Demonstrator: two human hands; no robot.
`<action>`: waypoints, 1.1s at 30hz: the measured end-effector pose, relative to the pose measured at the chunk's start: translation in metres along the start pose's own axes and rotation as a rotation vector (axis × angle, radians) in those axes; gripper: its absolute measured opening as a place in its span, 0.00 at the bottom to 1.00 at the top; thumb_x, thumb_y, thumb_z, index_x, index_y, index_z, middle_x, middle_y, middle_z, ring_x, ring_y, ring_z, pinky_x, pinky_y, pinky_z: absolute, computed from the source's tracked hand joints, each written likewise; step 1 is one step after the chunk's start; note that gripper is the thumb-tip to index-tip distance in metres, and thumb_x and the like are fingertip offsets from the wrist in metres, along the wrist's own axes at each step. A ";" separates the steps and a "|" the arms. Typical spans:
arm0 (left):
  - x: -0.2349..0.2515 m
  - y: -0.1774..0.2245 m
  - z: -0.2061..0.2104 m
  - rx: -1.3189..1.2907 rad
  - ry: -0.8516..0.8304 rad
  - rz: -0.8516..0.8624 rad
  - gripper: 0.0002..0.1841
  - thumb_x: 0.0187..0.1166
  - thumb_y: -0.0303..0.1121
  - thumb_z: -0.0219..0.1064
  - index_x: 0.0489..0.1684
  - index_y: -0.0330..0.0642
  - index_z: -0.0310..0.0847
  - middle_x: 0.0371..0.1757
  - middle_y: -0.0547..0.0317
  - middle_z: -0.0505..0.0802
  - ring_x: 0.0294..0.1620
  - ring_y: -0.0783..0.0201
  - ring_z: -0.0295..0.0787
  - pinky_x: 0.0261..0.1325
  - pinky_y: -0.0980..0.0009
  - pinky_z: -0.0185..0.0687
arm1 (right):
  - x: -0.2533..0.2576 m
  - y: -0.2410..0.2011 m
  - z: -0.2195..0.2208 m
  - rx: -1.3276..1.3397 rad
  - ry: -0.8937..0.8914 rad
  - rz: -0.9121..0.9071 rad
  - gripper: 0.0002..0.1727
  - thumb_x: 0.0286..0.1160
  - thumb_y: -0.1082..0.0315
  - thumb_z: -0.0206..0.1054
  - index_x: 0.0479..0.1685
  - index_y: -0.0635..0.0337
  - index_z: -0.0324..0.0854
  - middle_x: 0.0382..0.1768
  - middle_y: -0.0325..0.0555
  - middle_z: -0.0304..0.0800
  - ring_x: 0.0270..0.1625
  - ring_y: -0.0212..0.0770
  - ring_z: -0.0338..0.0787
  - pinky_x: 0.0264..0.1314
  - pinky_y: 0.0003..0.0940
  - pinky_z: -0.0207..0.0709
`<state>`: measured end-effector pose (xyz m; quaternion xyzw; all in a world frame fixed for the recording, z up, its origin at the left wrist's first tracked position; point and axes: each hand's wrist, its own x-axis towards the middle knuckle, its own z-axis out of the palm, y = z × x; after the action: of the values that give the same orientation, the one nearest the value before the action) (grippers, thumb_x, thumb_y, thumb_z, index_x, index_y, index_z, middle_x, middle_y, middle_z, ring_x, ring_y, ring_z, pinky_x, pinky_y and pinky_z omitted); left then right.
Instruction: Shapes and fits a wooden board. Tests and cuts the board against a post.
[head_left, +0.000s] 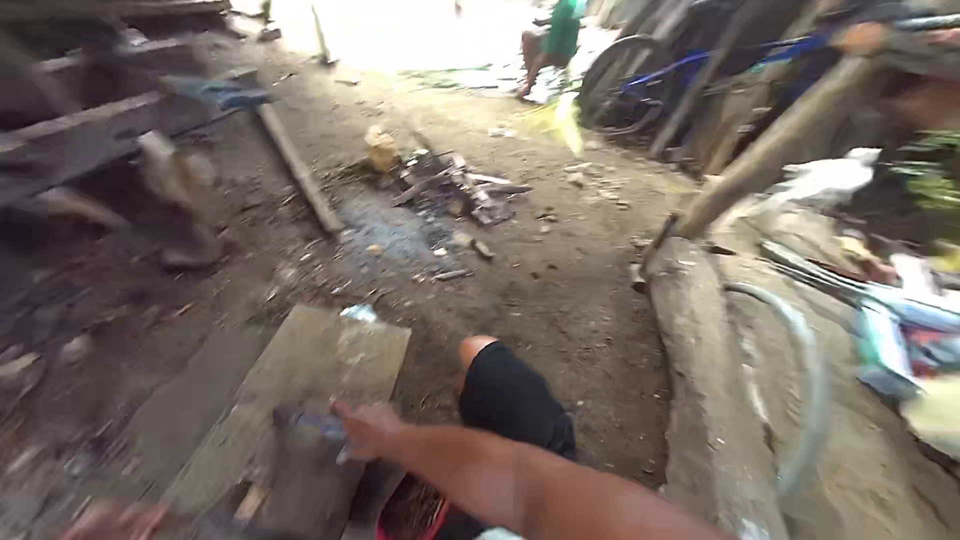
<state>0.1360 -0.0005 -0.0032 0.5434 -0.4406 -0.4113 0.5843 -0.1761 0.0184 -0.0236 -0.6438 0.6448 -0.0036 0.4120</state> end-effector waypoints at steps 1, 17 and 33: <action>-0.008 0.004 0.000 0.006 0.022 -0.015 0.09 0.89 0.38 0.58 0.58 0.48 0.73 0.33 0.80 0.86 0.30 0.78 0.85 0.40 0.73 0.88 | -0.003 0.000 0.000 -0.005 0.000 -0.013 0.51 0.63 0.50 0.82 0.91 0.43 0.59 0.53 0.62 0.93 0.55 0.66 0.92 0.56 0.72 0.82; -0.002 -0.008 0.016 0.090 0.142 0.032 0.19 0.86 0.50 0.64 0.29 0.46 0.80 0.21 0.68 0.84 0.20 0.70 0.80 0.31 0.68 0.84 | 0.005 -0.013 0.007 -0.227 -0.058 0.101 0.46 0.75 0.41 0.69 0.94 0.38 0.54 0.58 0.59 0.91 0.61 0.65 0.90 0.61 0.71 0.79; 0.008 -0.003 0.021 0.198 0.015 0.015 0.22 0.86 0.52 0.64 0.26 0.44 0.79 0.20 0.65 0.81 0.20 0.69 0.77 0.30 0.67 0.80 | -0.060 -0.102 -0.064 -0.049 0.047 -0.229 0.32 0.84 0.43 0.64 0.82 0.44 0.66 0.35 0.50 0.90 0.31 0.50 0.92 0.39 0.56 0.88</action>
<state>0.1182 -0.0142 -0.0049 0.5984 -0.4787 -0.3570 0.5342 -0.1364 0.0175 0.1044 -0.7228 0.5765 -0.0499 0.3778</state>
